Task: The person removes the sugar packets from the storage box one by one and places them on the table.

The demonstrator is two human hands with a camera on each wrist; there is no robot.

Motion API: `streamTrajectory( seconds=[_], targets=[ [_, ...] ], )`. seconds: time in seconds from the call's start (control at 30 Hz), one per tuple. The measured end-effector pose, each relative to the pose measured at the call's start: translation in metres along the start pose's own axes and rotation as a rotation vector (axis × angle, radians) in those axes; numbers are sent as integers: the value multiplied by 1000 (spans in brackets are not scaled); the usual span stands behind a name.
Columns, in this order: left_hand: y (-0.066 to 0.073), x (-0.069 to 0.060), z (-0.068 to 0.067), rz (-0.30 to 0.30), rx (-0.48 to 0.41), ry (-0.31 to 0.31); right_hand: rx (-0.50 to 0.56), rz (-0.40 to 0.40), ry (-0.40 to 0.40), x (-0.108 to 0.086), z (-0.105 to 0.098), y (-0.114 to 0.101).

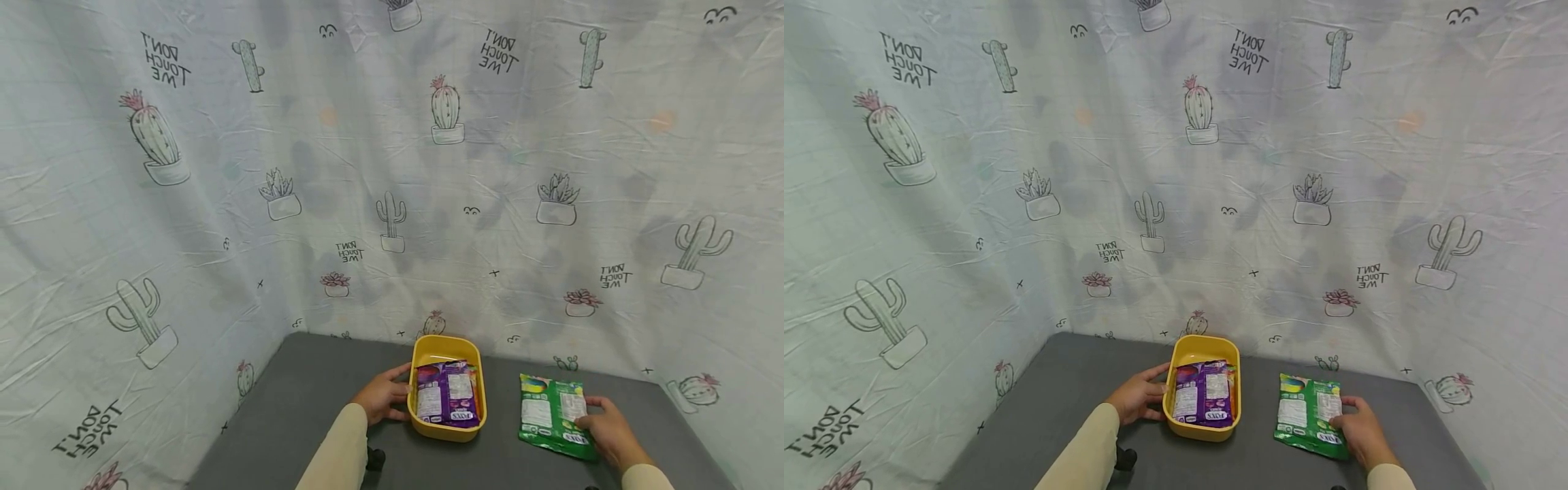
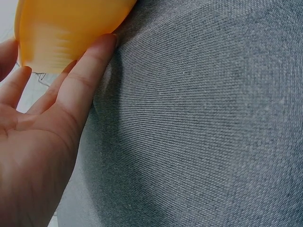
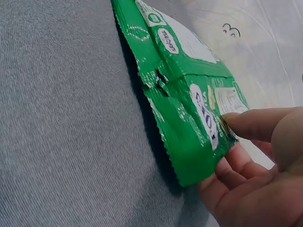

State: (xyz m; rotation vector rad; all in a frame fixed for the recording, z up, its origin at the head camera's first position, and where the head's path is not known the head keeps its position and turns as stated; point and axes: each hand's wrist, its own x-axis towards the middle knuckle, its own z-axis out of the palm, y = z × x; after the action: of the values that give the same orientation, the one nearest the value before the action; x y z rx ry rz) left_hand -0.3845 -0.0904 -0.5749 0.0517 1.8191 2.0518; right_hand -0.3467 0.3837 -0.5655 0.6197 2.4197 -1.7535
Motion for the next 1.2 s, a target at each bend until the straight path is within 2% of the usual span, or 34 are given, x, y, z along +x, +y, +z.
streamTrajectory(
  seconds=[0.23,0.3,0.5,0.8,1.03,1.2],
  targets=[
    [0,-1,-1,4,-5,-3,6,97,110,2,-8,1],
    [1,-1,-1,4,-6,-3,12,105,130,2,-11,1],
    [0,-1,1,6,-6,-4,22,85,126,2,-21,2],
    [-2,1,0,0,-3,1,30,66,51,6,-19,-10],
    [-4,2,-1,8,-12,-11,62,25,-99,-2,-13,-29],
    [-3,1,-1,10,-15,-9,101,12,-146,-6,-4,-38]
  ],
)
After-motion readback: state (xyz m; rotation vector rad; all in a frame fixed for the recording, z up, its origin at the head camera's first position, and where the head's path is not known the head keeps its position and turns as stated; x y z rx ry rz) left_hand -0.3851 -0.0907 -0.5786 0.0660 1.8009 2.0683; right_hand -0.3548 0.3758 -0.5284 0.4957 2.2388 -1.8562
